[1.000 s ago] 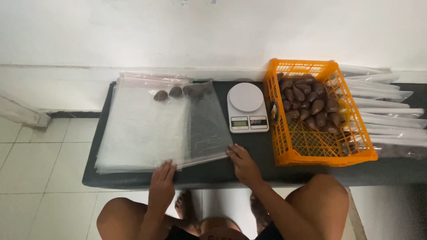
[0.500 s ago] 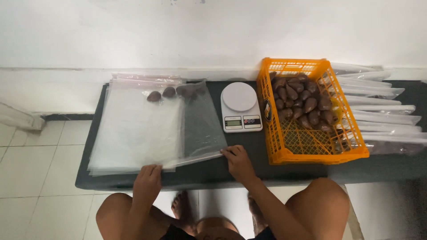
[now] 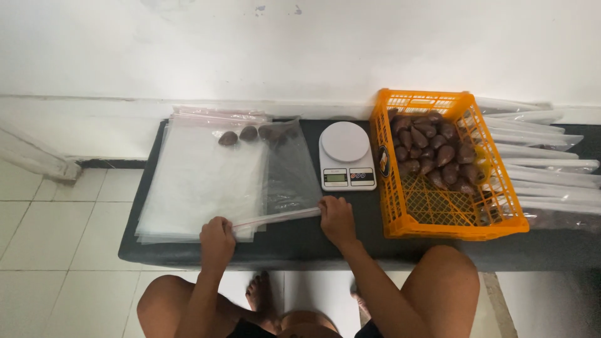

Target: The person sits on the floor and packs dark brown fruits from an orange crate into clear zip-lock bags. They weigh the fruits on a digital scale, transfer them into bags, and seal the bags before placing them aside.

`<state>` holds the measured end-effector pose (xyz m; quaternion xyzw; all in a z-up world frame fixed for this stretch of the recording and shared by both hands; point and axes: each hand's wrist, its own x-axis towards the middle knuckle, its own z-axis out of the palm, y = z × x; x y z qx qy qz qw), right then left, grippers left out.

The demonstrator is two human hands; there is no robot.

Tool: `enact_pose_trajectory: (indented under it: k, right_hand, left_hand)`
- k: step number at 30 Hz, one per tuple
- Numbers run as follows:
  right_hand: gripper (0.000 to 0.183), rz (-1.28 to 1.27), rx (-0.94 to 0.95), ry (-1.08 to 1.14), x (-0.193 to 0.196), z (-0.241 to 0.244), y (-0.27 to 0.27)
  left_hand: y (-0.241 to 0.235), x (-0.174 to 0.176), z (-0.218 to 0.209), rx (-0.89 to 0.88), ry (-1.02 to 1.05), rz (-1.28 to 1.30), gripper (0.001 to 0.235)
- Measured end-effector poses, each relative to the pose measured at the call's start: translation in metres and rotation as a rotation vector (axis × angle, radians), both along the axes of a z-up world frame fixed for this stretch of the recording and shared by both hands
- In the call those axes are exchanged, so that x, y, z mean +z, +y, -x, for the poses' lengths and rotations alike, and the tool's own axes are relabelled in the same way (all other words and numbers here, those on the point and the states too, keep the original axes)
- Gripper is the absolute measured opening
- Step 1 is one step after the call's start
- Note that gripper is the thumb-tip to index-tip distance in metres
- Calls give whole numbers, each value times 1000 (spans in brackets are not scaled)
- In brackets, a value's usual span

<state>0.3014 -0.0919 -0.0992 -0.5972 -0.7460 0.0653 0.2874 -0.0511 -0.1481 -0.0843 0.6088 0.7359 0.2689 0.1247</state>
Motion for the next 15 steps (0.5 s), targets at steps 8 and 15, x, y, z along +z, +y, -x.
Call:
enact_pose_trajectory:
  k: [8, 15]
  right_hand:
    - [20, 132, -47, 60, 23, 2, -5]
    - [15, 15, -31, -10, 14, 4, -3]
  left_hand:
    - [-4, -2, -12, 109, -2, -8, 29]
    - [-10, -14, -6, 163, 323, -331, 33]
